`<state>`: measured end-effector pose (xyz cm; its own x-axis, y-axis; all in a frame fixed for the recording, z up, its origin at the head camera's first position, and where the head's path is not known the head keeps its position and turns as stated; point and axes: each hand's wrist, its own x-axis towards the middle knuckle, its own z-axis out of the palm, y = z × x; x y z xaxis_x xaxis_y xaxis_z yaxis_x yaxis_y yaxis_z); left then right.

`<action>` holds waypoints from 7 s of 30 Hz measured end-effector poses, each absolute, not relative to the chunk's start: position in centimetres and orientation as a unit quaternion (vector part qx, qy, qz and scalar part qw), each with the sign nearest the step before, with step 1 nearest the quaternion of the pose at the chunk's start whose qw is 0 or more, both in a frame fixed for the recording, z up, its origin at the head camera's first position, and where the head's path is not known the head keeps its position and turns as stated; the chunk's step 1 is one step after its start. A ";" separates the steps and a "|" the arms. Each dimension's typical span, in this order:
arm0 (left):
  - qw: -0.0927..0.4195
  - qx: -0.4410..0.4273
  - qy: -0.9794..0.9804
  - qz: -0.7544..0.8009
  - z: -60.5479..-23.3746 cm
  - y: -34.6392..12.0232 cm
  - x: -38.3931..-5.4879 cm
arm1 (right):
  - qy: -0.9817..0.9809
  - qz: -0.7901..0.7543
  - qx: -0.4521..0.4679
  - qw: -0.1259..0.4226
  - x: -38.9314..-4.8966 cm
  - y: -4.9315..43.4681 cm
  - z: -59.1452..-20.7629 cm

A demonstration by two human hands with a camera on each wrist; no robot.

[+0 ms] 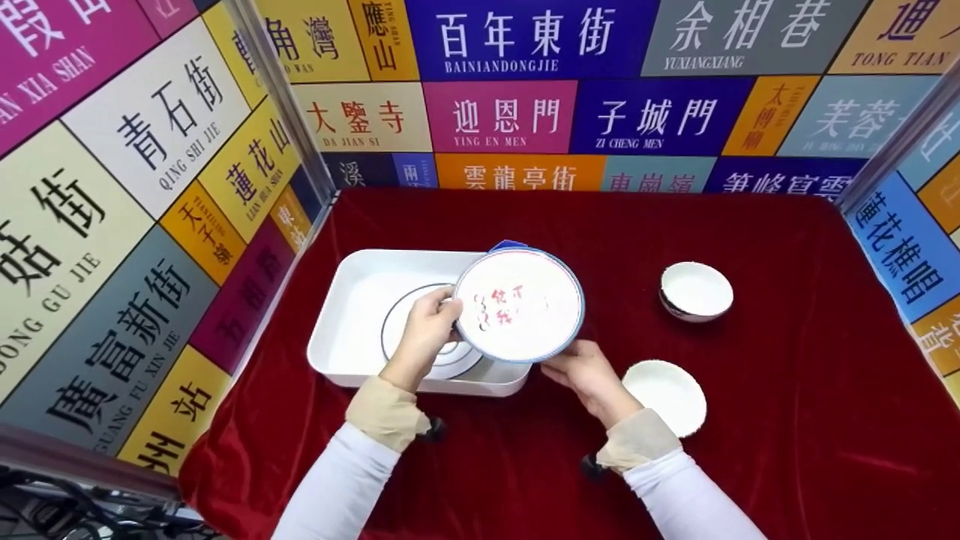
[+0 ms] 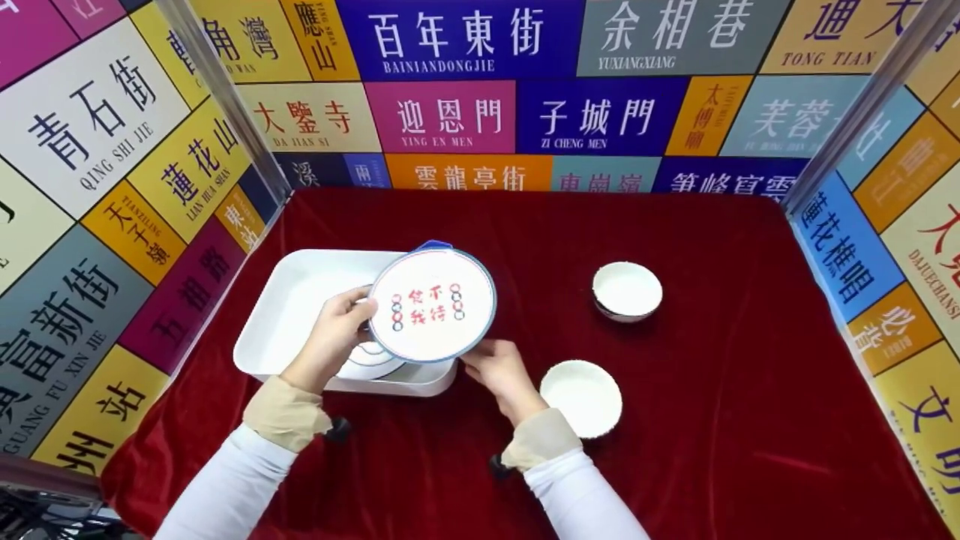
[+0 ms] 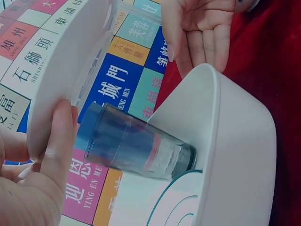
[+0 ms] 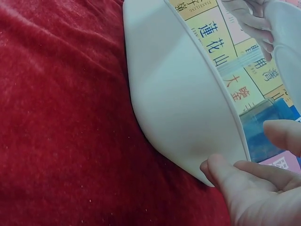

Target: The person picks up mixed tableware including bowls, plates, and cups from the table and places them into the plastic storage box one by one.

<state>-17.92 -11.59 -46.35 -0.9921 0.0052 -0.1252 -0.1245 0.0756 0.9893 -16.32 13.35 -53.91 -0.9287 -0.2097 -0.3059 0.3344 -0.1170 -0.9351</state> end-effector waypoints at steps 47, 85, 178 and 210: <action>0.000 -0.159 0.720 0.675 -48.5 -22.8 -17.9 | 0.704 -0.679 0.056 0.200 -17.0 10.8 -53.6; 0.064 -0.183 0.785 0.588 -52.3 -22.7 -19.6 | 0.705 -0.676 0.043 0.211 -17.0 11.0 -53.6; 0.088 -0.075 0.964 0.239 -51.3 -20.2 -19.2 | 0.703 -0.679 0.031 0.210 -16.6 11.3 -53.6; 0.113 -0.020 0.932 0.345 -50.3 -18.3 -19.3 | 0.746 -0.638 0.023 0.190 -16.8 12.7 -52.0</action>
<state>-19.34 -18.27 -50.32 -0.9737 0.0410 -0.2240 -0.1148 0.7611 0.6384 -16.84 12.74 -52.00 -0.9270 -0.2081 -0.3121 0.2760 0.1852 -0.9432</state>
